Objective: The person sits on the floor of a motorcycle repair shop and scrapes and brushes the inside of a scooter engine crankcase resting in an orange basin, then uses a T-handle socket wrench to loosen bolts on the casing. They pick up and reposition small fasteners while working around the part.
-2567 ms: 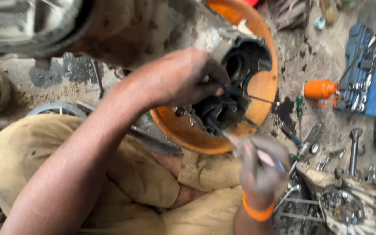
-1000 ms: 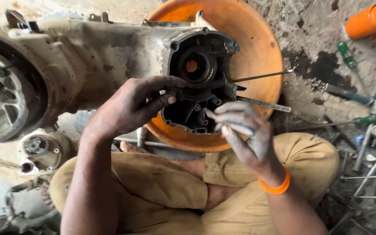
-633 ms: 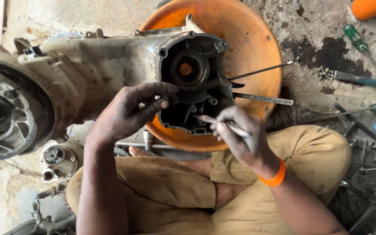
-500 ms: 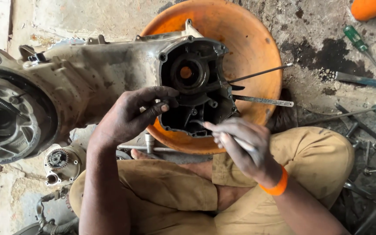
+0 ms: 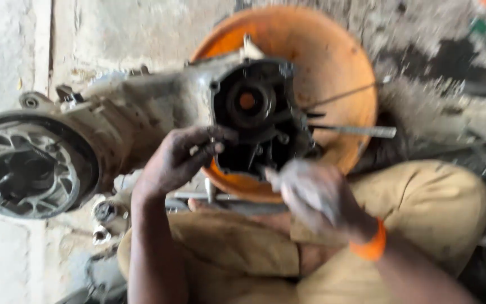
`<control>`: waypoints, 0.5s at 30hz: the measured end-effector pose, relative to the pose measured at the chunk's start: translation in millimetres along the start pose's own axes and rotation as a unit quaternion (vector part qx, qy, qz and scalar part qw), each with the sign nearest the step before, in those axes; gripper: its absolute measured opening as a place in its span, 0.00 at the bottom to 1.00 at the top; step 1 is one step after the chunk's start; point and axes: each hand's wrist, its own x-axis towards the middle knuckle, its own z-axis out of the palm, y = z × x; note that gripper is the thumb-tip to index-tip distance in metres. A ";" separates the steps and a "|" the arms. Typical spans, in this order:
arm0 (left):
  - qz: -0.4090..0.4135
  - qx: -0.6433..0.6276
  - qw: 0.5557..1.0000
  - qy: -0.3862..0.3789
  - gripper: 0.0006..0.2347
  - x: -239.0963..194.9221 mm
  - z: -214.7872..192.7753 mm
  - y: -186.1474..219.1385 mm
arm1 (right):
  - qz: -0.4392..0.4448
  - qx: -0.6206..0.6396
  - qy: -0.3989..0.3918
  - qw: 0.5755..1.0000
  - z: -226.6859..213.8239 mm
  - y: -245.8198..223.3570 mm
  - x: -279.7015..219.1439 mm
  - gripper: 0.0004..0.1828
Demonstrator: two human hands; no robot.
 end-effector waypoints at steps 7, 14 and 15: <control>0.003 0.009 1.000 -0.019 0.11 1.3 1.5 8.6 | -0.050 -0.015 0.045 0.998 -4.6 -0.7 -6.8 0.11; 0.011 0.001 1.000 0.021 0.08 2.6 3.2 -2.8 | 0.035 -0.007 0.046 0.998 -1.9 16.5 -15.9 0.10; 0.013 -0.020 0.999 0.030 0.09 0.5 4.9 -5.9 | -0.019 -0.030 0.061 0.998 -5.7 6.0 -13.0 0.09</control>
